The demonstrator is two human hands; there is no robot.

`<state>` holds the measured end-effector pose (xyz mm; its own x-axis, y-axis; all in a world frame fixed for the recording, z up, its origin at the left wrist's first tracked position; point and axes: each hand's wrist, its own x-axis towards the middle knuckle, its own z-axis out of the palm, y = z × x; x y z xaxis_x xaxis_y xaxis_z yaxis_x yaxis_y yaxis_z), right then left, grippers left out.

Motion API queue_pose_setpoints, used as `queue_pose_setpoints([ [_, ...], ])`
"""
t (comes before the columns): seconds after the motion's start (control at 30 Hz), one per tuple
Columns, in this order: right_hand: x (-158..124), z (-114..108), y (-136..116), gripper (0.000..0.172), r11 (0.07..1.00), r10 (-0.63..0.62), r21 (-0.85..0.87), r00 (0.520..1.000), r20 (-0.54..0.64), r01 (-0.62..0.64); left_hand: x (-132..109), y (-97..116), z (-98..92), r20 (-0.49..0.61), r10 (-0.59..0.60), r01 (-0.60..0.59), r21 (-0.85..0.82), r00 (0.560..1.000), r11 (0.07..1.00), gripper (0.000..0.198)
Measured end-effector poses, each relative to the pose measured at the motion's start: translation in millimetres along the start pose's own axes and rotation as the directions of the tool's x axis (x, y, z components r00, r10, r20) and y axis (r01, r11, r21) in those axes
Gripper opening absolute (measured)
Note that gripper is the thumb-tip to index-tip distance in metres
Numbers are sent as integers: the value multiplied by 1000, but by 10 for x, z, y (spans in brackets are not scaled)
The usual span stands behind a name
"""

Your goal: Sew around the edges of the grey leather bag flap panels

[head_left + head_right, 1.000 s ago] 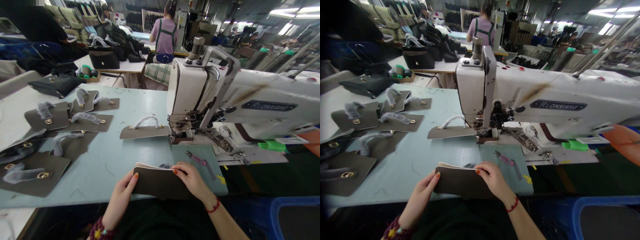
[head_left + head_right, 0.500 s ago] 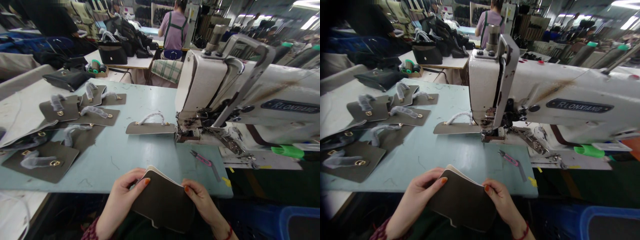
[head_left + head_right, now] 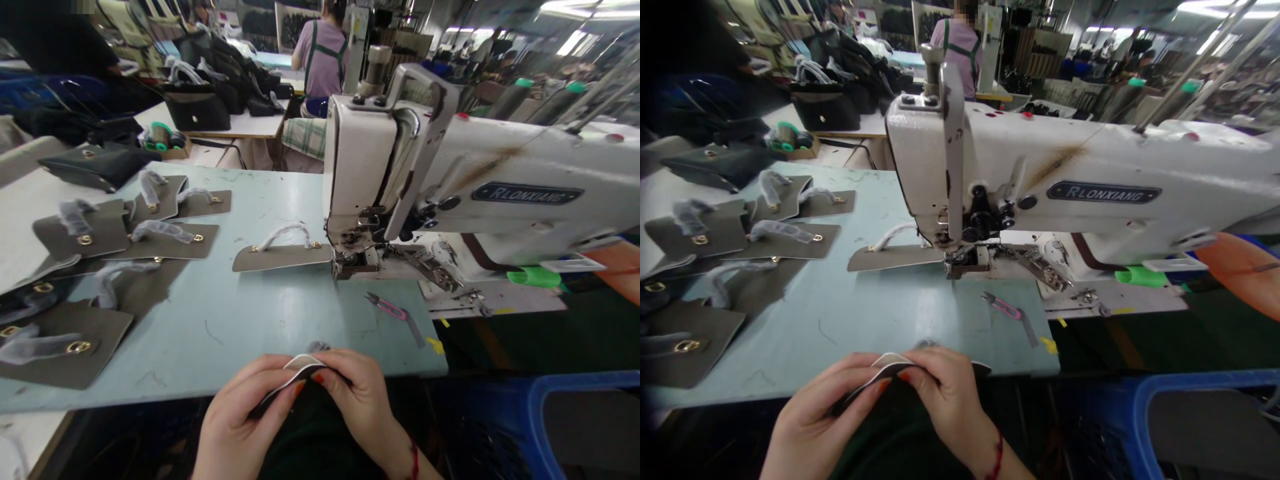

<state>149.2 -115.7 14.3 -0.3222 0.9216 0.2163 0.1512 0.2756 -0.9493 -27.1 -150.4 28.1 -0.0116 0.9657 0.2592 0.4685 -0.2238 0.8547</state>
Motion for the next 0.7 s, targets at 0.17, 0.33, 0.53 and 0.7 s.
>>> queue_pose_setpoints([
  [0.17, 6, -30, -105, 20, 992, 102, 77, 995, -4, -101, 11, 47, -26, -1, -14, 14, 8, 1000, 1000, 12],
  [0.33, -13, -67, -130, 16, 982, 162, 101, 986, -31, -159, 19, 51, -51, -23, -92, 91, -54, 995, 994, 7],
  [0.53, -34, -70, -110, 15, 951, 261, 173, 965, -10, -255, 35, 60, -28, -6, -97, 97, -57, 995, 994, 7],
  [0.7, -25, -104, -133, 17, 925, 324, 201, 946, 25, -323, 47, 81, -22, 8, -47, 47, -43, 999, 998, 8],
])
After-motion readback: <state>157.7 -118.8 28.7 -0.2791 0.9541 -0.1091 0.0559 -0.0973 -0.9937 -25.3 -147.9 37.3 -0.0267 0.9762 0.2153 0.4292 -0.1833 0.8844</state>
